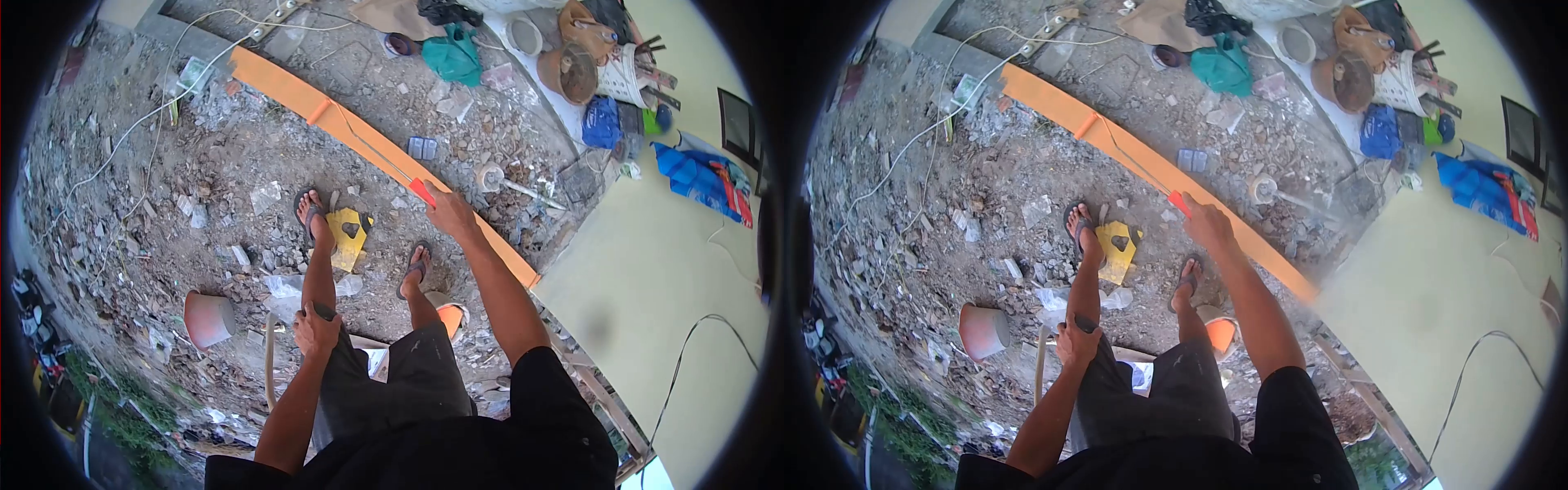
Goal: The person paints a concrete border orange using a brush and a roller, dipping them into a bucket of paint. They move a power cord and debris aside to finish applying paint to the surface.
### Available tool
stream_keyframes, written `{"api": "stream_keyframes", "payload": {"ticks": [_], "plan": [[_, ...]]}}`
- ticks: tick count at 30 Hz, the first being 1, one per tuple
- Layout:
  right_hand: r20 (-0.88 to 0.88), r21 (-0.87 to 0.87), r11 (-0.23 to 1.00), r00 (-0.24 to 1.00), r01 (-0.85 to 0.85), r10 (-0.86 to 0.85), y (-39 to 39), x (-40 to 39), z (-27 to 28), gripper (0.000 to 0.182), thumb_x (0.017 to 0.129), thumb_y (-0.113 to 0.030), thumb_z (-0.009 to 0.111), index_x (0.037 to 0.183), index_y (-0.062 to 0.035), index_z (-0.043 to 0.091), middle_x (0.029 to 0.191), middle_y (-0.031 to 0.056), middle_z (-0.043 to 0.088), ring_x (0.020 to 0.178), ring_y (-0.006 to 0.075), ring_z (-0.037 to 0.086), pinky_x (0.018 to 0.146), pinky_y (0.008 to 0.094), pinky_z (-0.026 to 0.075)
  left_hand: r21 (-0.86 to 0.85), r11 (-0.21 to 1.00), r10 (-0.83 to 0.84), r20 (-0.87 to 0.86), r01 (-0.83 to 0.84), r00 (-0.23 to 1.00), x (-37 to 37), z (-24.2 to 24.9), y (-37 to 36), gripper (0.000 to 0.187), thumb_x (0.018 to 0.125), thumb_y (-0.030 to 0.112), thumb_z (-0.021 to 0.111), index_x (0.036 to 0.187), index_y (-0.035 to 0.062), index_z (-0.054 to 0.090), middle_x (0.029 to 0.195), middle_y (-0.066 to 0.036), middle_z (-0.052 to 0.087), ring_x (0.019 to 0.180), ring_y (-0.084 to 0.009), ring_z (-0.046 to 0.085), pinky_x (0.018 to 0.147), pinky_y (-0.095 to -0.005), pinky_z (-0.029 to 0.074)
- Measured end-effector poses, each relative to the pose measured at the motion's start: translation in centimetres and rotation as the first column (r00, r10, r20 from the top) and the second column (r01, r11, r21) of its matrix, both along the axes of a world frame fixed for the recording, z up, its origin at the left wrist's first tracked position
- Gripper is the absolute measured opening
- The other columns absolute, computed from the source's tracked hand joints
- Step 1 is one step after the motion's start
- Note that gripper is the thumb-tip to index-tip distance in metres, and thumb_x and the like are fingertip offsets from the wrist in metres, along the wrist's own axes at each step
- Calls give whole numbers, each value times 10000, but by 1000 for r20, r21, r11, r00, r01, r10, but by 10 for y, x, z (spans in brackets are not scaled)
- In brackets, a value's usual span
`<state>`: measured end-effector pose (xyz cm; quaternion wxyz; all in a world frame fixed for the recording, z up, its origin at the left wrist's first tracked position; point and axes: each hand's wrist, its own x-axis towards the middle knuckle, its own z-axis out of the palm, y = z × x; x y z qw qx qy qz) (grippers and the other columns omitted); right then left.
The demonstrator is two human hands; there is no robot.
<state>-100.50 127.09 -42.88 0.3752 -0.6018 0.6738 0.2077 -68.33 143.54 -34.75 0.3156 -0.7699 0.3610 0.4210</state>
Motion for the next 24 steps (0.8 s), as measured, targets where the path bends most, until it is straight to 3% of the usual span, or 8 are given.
{"api": "stream_keyframes", "payload": {"ticks": [11,14,16,24], "plan": [[-221,78,984,966,158,-138,319,-298,69,648,842,-197,622,1452,-338,455,925,193,677,879,373,688,778,508,555,-44,975,-213,117,219,970,-56,-14,42,842,709,433,783,1428,138,458,1289,-198,546,1203,-395,556,1002,-500,469],[-289,170,960,943,223,-168,368,-353,91,654,853,-177,612,1461,-347,444,960,191,681,889,369,692,792,495,555,-44,965,-252,135,260,958,-72,-13,45,846,705,447,786,1424,141,462,1311,-186,544,1217,-393,551,1004,-502,464],[-426,267,913,887,309,-176,399,-386,101,678,836,-184,655,1458,-362,455,1004,179,707,934,359,694,824,488,563,-56,954,-283,166,296,944,-77,-17,49,852,700,449,793,1426,146,464,1311,-180,547,1220,-383,554,1007,-509,459],[-561,273,885,809,379,-173,485,-479,124,625,842,-151,672,1411,-366,526,1059,177,704,992,347,694,873,468,552,-52,929,-348,226,368,910,-92,-22,53,870,665,483,814,1406,163,489,1323,-155,562,1262,-351,526,1045,-493,425]]}}
